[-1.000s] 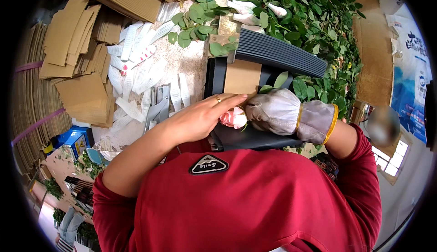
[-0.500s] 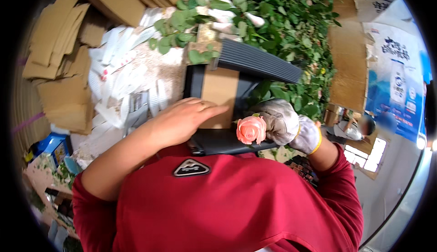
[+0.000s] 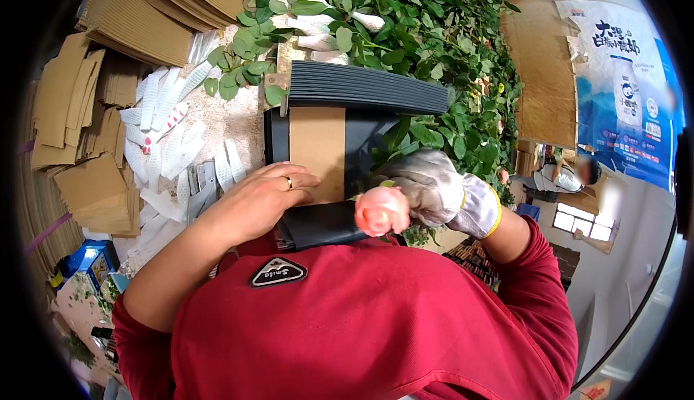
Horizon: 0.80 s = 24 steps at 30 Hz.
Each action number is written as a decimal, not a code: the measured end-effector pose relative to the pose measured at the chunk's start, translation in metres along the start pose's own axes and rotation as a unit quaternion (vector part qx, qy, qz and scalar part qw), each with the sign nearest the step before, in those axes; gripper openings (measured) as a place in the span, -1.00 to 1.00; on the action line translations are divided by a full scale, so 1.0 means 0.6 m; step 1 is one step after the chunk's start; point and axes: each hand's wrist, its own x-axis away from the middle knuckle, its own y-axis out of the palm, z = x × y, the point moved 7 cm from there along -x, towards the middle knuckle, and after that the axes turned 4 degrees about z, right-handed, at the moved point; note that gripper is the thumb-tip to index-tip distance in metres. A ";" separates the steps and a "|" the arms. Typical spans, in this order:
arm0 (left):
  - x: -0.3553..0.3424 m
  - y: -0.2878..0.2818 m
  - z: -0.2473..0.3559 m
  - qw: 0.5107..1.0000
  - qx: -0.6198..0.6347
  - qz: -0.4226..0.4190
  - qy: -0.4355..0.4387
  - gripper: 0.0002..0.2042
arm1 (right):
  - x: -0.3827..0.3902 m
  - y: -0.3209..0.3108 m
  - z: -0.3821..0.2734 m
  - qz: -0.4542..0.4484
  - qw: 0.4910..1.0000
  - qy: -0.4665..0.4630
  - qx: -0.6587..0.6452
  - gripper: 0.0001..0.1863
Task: The person arranges pink roses and green leaves into a black rectangular box. They place the flowers and leaves into the box, adjust their positions, and then wrap the arrangement in clear plastic film.
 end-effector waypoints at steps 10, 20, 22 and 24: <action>0.002 0.004 -0.033 0.969 0.177 -0.008 -0.172 -0.29 | -0.075 0.111 0.029 -0.197 0.980 0.030 -0.012 -0.78; 0.035 0.068 -0.052 0.993 -0.006 -0.063 -0.096 -0.62 | -0.166 -0.274 0.384 0.233 0.901 0.265 0.251 -0.67; 0.036 0.090 -0.098 0.972 0.104 -0.086 -0.192 -0.66 | -0.128 -0.239 0.576 0.156 0.846 0.408 0.307 -0.67; 0.075 0.122 -0.148 0.922 0.208 -0.101 -0.310 -0.69 | -0.136 -0.202 0.641 0.000 0.845 0.450 0.289 -0.74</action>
